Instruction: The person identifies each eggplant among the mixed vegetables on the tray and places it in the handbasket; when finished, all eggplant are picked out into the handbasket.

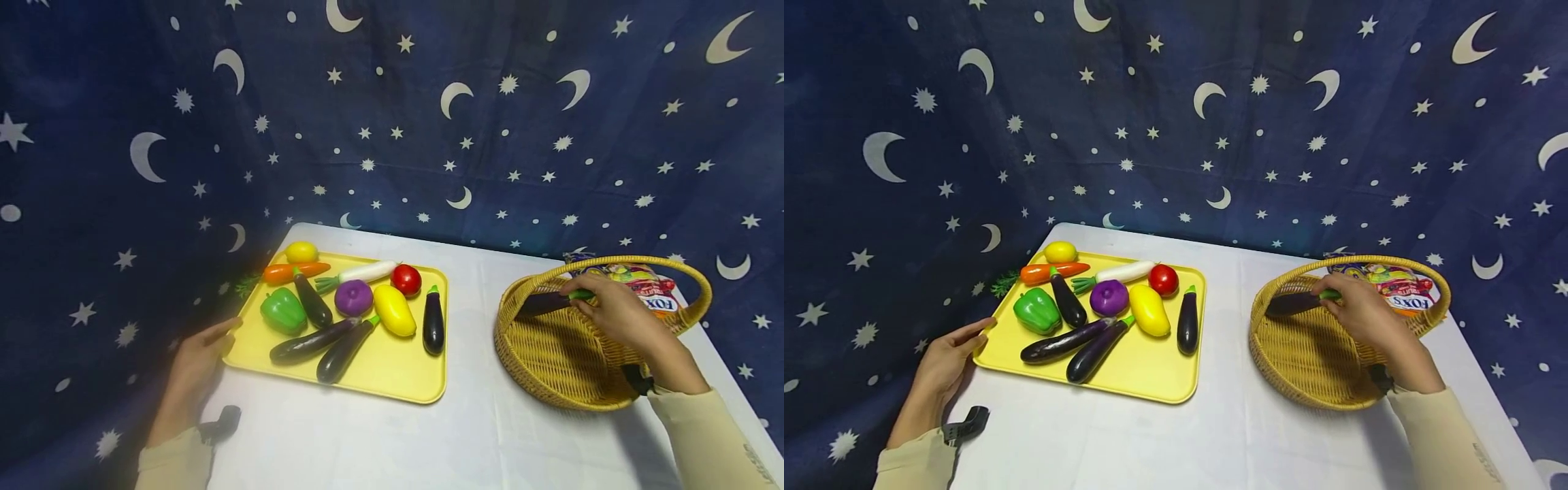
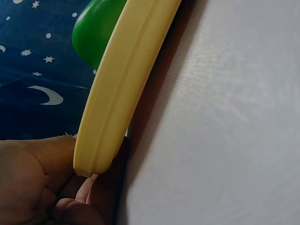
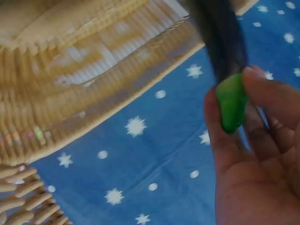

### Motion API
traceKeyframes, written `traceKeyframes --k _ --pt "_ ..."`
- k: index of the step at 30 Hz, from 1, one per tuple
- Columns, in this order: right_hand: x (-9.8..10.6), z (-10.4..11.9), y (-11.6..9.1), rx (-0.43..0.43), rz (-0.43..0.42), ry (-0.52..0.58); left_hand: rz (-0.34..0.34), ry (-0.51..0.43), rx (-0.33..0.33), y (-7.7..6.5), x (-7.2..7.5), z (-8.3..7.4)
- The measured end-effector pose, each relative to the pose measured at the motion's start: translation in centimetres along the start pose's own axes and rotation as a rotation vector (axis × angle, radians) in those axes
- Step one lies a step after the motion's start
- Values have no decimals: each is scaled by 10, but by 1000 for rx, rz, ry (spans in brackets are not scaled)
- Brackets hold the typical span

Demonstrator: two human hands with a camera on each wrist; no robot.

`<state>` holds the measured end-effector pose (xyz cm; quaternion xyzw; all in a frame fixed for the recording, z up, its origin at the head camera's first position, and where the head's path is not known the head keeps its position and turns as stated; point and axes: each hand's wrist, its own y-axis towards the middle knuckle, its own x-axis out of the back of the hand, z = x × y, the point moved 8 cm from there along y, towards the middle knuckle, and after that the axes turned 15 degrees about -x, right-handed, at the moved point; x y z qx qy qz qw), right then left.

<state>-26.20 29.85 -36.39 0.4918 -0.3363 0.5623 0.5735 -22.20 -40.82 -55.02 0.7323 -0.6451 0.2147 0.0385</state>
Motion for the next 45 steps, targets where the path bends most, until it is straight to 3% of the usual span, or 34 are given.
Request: traceKeyframes --k 3,7,10,14,21,32,45 --pt "-6 -3 5 68 -4 -38 5 1 -29 -4 2 -5" --pt "-17 -5 16 113 82 -86 0 1 -61 -6 5 -11" --pt "-26 -8 24 105 150 -111 -4 -3 -62 -3 6 -7" --pt "-36 -14 25 118 156 -121 4 -10 -55 -1 3 0" --pt "-61 -22 28 185 229 -100 12 -9 -36 -3 2 -7" --pt "-83 -34 34 88 361 -125 16 -6 -16 1 0 2" --pt "-84 -34 34 49 344 -165 -16 24 -4 -2 1 -4"
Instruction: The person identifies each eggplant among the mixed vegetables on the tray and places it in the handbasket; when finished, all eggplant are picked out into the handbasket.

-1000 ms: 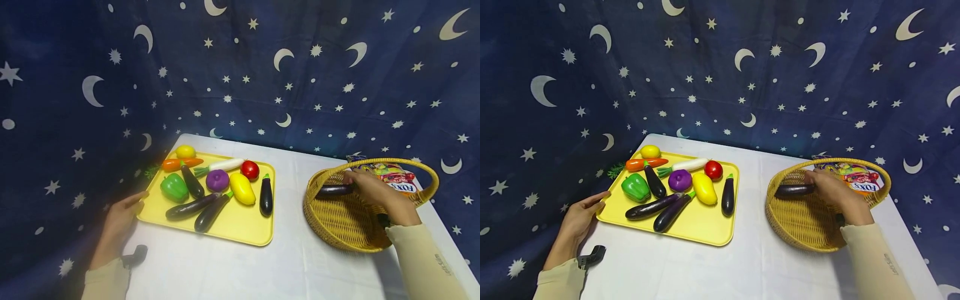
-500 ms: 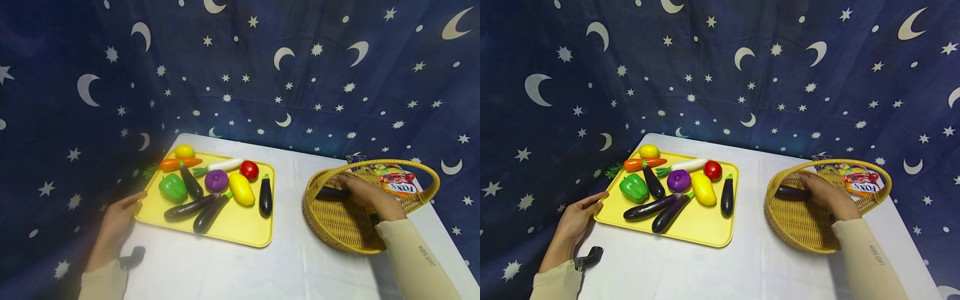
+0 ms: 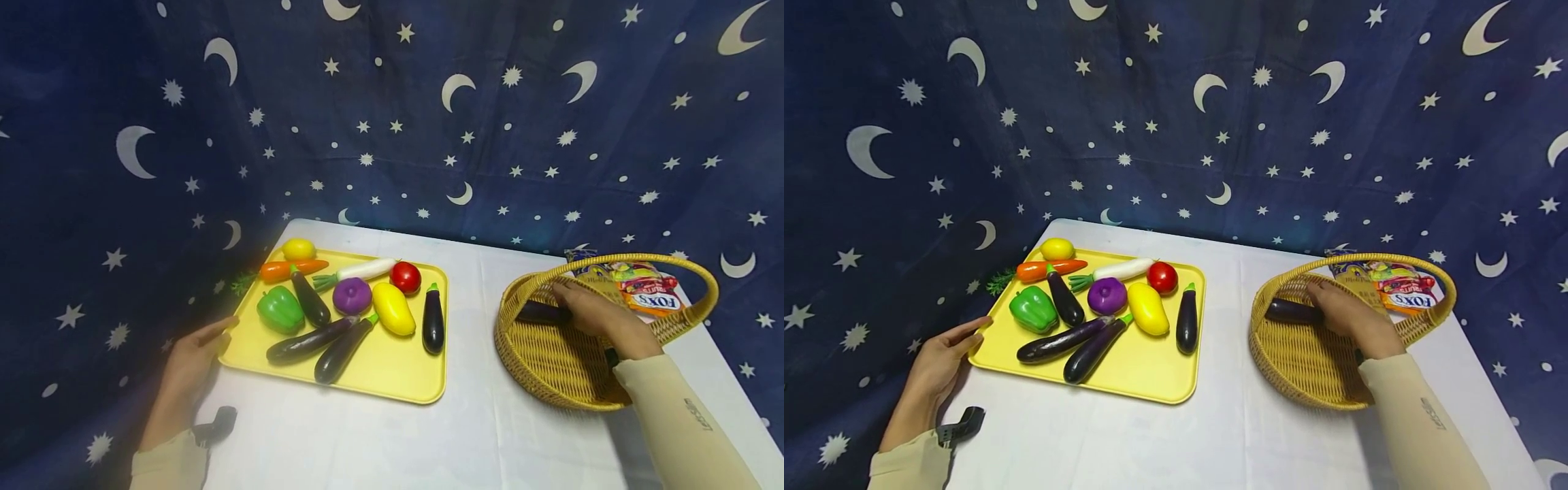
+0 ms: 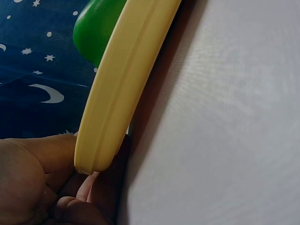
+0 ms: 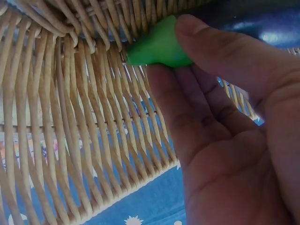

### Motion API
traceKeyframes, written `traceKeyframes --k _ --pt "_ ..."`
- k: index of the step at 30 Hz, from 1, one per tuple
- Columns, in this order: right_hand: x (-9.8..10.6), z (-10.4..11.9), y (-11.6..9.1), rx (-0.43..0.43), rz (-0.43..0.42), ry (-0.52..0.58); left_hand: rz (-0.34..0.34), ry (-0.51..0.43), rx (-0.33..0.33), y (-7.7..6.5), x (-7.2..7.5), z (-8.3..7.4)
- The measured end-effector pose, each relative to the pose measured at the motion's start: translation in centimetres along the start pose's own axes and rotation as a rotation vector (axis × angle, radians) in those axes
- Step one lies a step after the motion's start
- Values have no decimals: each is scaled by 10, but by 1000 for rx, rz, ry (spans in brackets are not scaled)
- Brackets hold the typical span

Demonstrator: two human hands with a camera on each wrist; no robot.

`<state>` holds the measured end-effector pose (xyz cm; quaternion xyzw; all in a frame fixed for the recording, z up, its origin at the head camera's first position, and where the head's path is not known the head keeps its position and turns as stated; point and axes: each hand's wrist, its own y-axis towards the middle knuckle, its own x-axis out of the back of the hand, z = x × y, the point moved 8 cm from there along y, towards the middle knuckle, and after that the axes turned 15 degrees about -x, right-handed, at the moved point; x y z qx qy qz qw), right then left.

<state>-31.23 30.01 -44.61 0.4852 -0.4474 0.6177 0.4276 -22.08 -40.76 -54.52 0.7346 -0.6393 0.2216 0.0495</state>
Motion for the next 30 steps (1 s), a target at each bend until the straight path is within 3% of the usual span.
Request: traceKeyframes --k 21,27,30 --pt "-7 -2 -6 -75 36 -33 8 3 7 2 0 1" --pt "0 -1 -12 -122 28 -23 8 1 -3 1 1 1" --pt "17 6 -26 -153 -23 -12 7 -23 -18 3 0 3"
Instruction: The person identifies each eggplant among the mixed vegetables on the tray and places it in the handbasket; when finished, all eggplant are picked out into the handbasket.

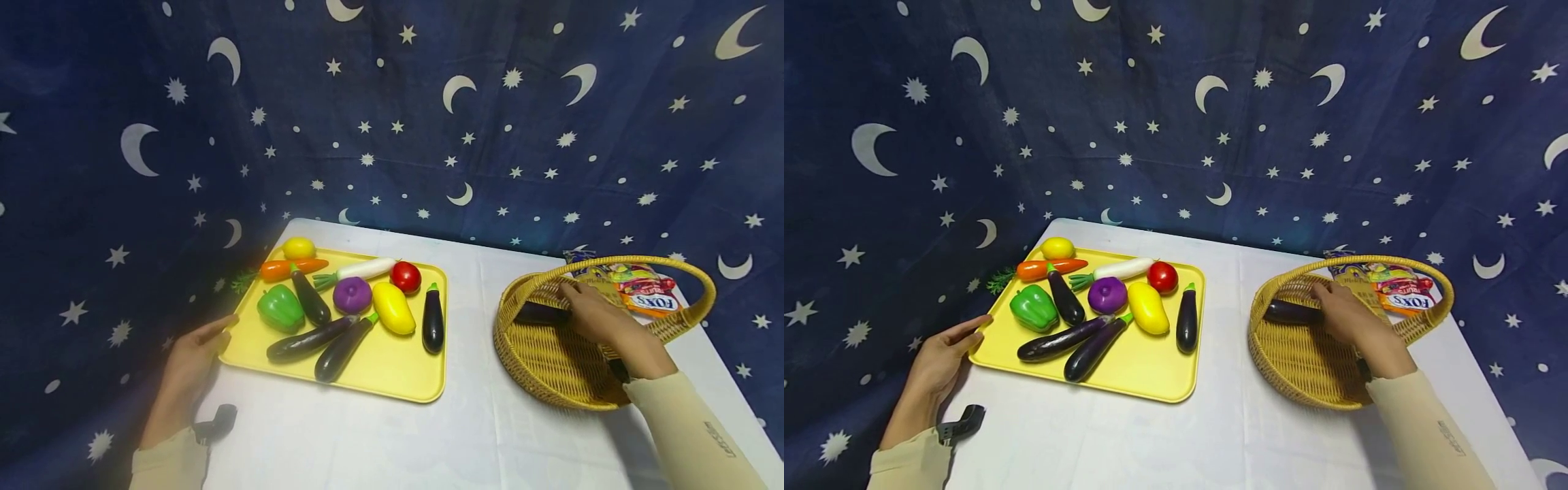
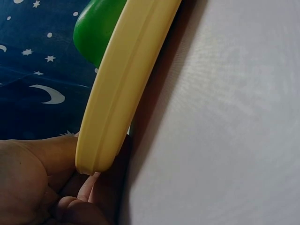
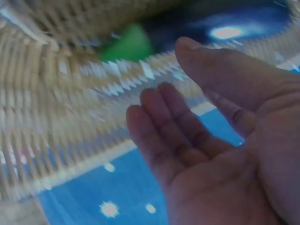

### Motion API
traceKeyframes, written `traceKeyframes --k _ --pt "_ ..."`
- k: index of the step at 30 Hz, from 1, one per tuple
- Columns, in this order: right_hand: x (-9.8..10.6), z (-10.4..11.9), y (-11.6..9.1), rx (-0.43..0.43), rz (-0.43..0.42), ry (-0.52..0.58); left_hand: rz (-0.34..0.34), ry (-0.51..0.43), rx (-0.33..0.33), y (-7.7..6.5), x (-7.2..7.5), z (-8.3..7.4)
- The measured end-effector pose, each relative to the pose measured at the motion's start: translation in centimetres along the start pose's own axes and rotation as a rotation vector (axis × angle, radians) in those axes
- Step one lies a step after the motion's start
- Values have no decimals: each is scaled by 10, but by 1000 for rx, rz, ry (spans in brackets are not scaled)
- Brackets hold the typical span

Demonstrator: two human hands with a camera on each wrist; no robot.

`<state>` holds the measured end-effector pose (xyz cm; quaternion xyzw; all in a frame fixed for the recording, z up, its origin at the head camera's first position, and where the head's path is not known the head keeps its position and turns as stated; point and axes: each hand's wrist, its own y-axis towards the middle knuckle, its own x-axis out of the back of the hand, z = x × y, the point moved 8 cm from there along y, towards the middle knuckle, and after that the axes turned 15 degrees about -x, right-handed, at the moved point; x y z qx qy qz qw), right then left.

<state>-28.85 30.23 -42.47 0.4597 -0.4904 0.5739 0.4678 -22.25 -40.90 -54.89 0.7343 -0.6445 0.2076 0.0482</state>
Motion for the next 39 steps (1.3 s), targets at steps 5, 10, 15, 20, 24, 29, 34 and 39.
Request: traceKeyframes --k 5,10,15,20,24,29,34,39 --pt "50 21 -43 40 -193 91 -3 -18 6 -1 -4 0" --pt "102 48 -94 115 -418 154 13 -13 -14 -2 -4 -8" --pt "139 89 -133 330 -533 315 17 -38 -28 1 -7 -9" --pt "127 154 -128 591 -504 336 27 -63 -18 2 -11 -4" --pt "94 208 -91 632 -443 193 20 -48 -29 -2 -7 -5" --pt "50 264 -29 502 -314 -37 29 -48 -28 -3 -3 -4" --pt "10 279 27 281 -110 -224 26 -73 -24 -1 -3 -2" --pt "-13 273 54 191 46 -277 29 -49 -12 -1 0 -4"
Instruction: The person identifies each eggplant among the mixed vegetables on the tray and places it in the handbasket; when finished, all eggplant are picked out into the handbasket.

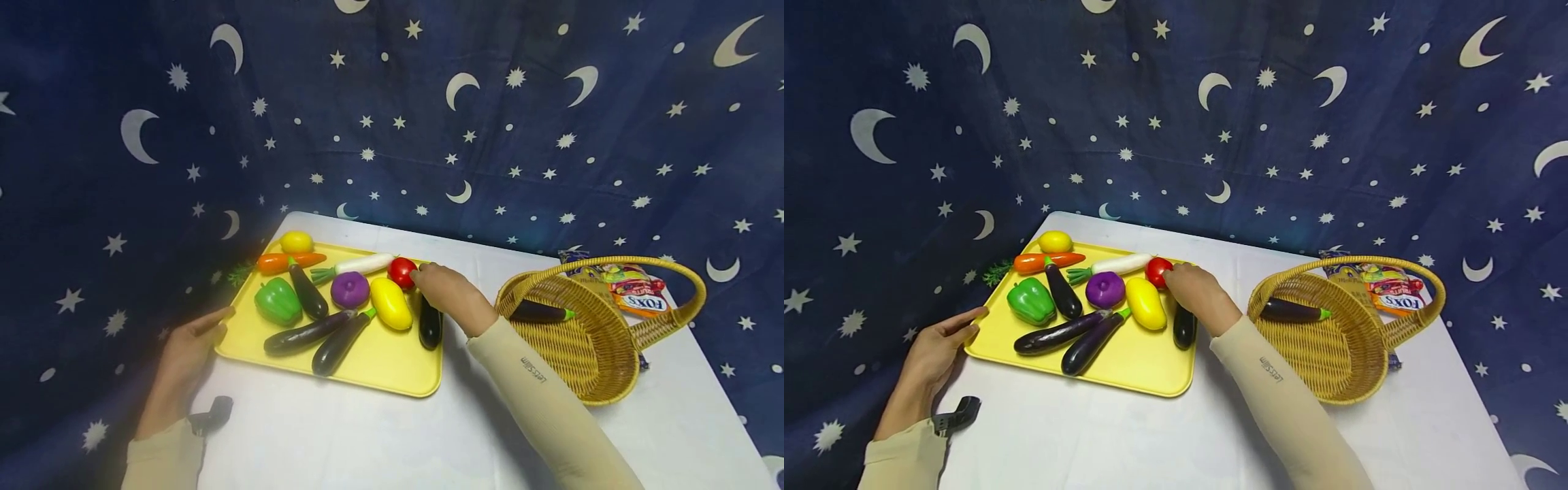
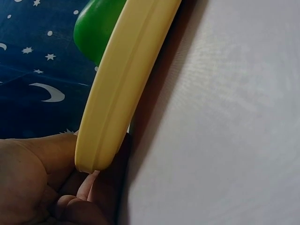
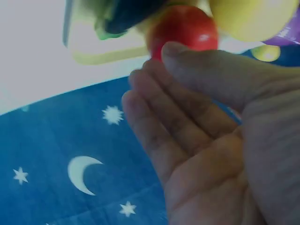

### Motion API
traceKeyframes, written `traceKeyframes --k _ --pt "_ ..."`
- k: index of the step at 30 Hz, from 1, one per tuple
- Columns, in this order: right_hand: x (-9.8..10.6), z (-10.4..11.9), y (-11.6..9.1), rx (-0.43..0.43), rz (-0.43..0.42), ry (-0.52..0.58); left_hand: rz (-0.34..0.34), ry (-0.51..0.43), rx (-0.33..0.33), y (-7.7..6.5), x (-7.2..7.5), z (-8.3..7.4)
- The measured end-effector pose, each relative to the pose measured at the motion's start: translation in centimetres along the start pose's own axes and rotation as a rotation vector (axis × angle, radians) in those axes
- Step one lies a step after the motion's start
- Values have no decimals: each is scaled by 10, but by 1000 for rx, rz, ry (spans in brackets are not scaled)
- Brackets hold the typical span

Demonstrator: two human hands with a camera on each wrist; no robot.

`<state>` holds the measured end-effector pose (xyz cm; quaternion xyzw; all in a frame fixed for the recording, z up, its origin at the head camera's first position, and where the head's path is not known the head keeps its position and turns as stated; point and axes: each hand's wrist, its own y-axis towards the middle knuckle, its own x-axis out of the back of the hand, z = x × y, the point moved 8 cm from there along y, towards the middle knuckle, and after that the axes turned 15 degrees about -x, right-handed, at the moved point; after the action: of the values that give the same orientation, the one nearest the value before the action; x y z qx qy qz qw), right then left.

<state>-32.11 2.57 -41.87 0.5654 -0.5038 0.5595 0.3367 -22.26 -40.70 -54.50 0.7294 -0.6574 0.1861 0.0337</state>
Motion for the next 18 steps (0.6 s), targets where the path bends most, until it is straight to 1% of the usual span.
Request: traceKeyframes --k 4,7,10,14,18 --pt "-12 -4 9 7 76 9 -7 18 -3 1 0 -1" --pt "-19 -6 11 20 105 3 -1 26 19 1 -1 2" --pt "-24 -6 12 28 119 -9 5 32 25 2 1 4" --pt "-27 -5 15 32 117 -26 2 52 16 2 4 5" --pt "-29 -6 19 29 94 -63 7 69 26 5 3 7"
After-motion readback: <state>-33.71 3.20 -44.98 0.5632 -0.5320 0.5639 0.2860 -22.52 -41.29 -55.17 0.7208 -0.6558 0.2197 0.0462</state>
